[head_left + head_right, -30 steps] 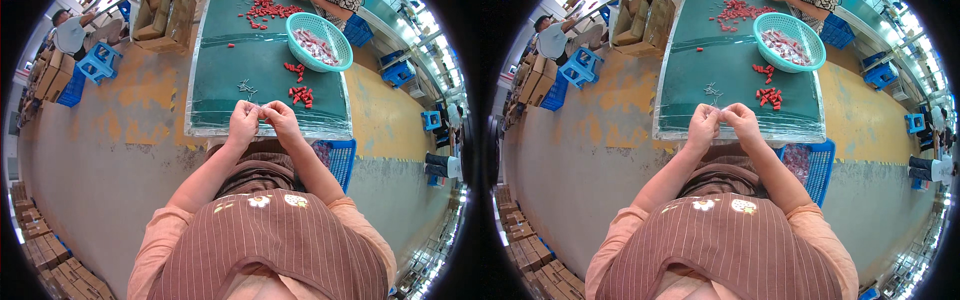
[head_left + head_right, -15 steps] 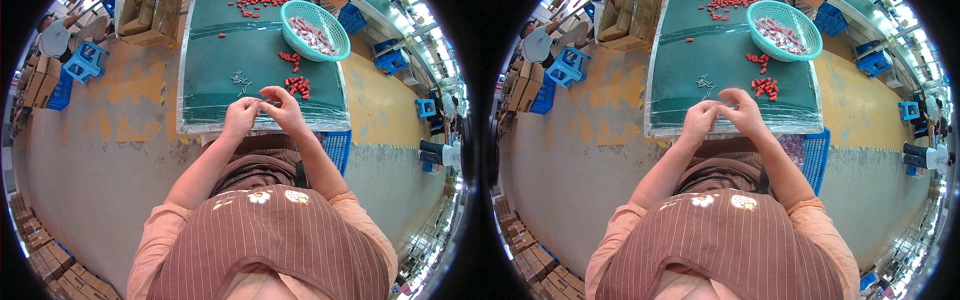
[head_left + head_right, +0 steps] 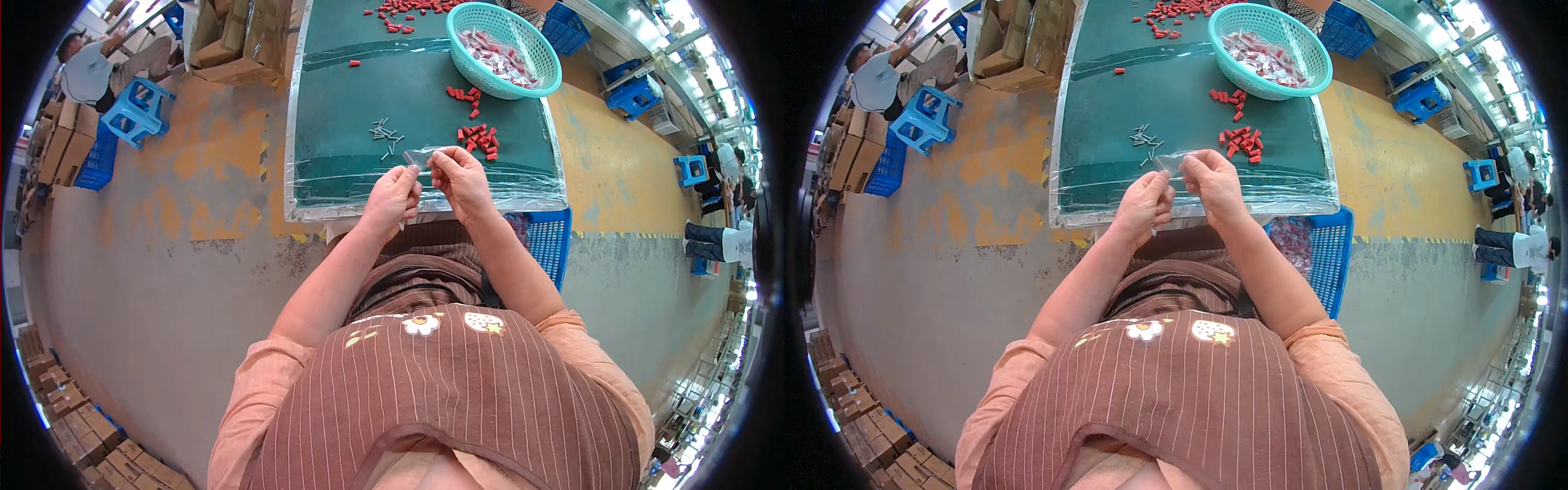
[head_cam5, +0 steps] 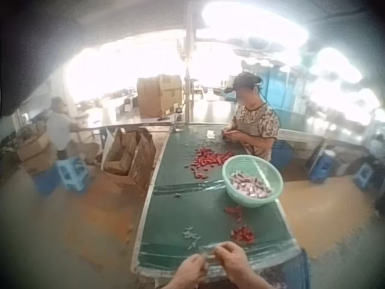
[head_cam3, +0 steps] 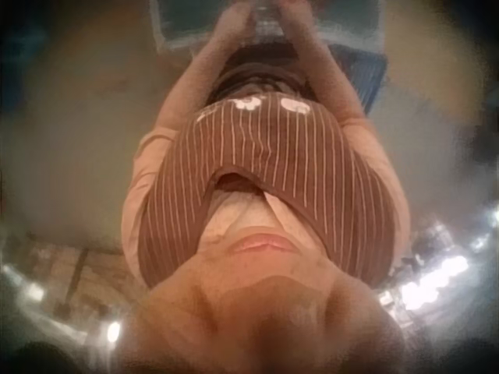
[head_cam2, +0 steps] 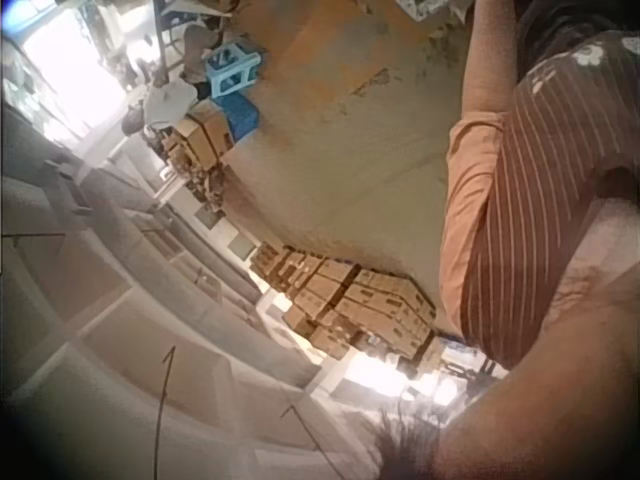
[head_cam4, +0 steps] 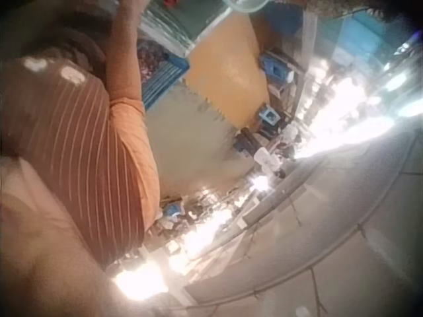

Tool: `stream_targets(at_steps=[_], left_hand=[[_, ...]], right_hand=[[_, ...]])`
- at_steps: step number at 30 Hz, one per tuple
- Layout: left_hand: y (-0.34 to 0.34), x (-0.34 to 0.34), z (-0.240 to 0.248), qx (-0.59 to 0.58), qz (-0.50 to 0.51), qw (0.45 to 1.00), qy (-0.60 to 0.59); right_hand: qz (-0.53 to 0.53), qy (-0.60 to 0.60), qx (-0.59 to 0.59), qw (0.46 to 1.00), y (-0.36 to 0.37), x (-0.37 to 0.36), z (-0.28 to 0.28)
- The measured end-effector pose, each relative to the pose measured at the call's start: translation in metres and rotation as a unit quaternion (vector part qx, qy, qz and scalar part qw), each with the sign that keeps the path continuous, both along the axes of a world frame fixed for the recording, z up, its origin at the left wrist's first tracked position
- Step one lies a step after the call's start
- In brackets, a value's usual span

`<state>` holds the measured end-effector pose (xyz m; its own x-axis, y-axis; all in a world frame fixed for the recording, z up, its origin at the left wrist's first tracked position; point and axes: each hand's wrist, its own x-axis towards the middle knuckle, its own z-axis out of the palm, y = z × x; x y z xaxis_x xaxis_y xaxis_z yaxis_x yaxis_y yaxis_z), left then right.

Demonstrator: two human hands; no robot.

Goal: The person places a screw and a red plastic cap into a small plastic bag, then sets the bag aside and repeats the process.

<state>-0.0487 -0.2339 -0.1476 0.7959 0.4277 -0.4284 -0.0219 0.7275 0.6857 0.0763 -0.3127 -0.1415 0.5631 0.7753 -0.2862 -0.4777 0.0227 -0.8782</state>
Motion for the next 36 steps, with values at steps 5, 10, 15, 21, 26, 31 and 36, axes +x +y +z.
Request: stream_targets(at_steps=[5, 10, 15, 21, 26, 31, 36], left_hand=[[0.005, -0.005, -0.004, 0.033, -0.003, 0.999, 0.013], [0.002, 0.003, 0.01, 0.038, 0.039, 0.995, 0.086], [0.007, 0.003, 0.0, 0.023, 0.036, 0.999, 0.03], [0.014, -0.001, -0.016, -0.028, 0.021, 0.999, -0.011], [0.018, -0.003, -0.003, 0.013, 0.039, 0.999, 0.035], [0.017, 0.0, -0.003, -0.016, 0.096, 0.994, 0.059], [0.011, -0.002, -0.01, 0.008, 0.112, 0.993, 0.045]], right_hand=[[-0.014, 0.056, 0.013, 0.998, -0.003, 0.003, -0.005], [-0.029, 0.086, 0.014, 0.996, -0.003, 0.003, -0.005], [-0.018, 0.094, 0.025, 0.995, -0.003, 0.005, -0.01], [-0.03, 0.096, 0.011, 0.995, 0.0, 0.001, -0.011], [-0.025, 0.119, 0.002, 0.993, 0.0, 0.001, -0.014], [-0.03, 0.141, 0.02, 0.989, 0.002, 0.0, -0.01], [-0.033, 0.149, 0.032, 0.988, 0.002, 0.001, -0.009]])
